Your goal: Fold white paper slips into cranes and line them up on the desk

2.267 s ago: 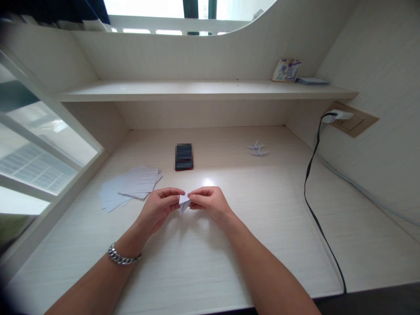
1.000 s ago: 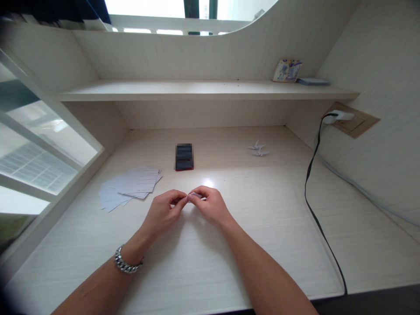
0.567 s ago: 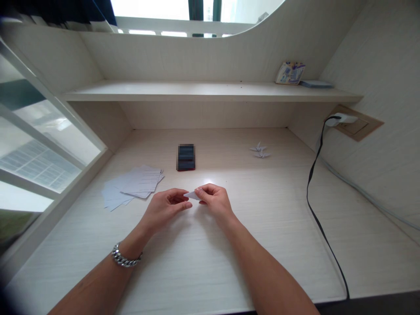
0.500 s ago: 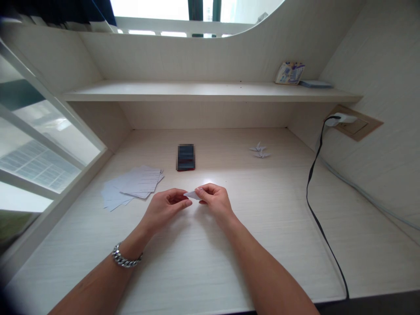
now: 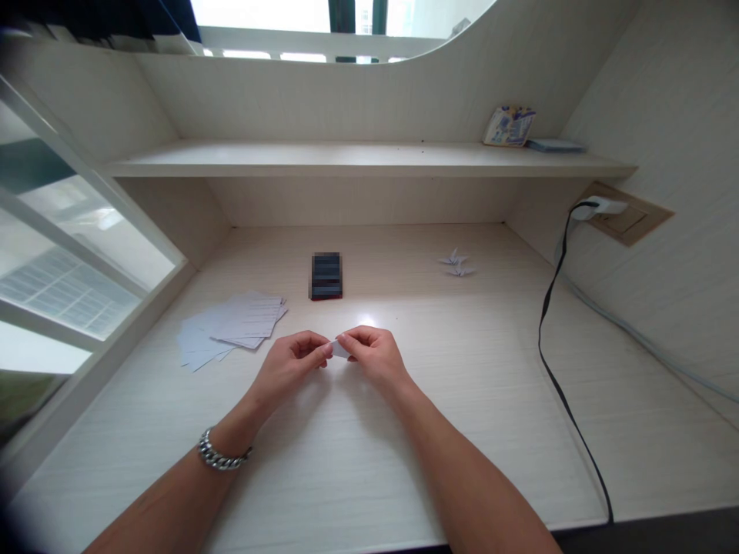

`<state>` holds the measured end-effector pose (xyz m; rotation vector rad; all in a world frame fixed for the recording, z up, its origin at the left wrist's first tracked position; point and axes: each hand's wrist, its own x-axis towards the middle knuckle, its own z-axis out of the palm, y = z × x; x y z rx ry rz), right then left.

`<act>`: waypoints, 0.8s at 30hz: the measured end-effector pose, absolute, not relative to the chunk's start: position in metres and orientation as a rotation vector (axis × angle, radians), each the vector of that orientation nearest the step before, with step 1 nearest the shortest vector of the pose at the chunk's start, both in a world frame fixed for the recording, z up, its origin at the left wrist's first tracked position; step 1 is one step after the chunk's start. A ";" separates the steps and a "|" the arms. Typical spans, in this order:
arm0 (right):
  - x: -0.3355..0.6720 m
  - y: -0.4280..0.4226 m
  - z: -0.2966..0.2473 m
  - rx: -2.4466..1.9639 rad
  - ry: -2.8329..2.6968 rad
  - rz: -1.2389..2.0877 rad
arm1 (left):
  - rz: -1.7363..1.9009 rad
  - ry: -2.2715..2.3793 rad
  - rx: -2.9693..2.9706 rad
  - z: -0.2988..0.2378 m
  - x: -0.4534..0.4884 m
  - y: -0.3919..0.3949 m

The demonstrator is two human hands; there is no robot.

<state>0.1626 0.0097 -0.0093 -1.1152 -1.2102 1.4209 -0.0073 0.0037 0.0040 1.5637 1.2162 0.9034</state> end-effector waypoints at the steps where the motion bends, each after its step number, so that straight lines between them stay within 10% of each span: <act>1: 0.163 0.010 -0.009 -1.116 -1.219 1.426 | 0.905 1.218 1.559 0.004 -0.006 0.003; 24: 0.158 0.007 -0.004 -1.122 -1.322 1.500 | 0.974 1.284 1.498 -0.005 -0.001 0.004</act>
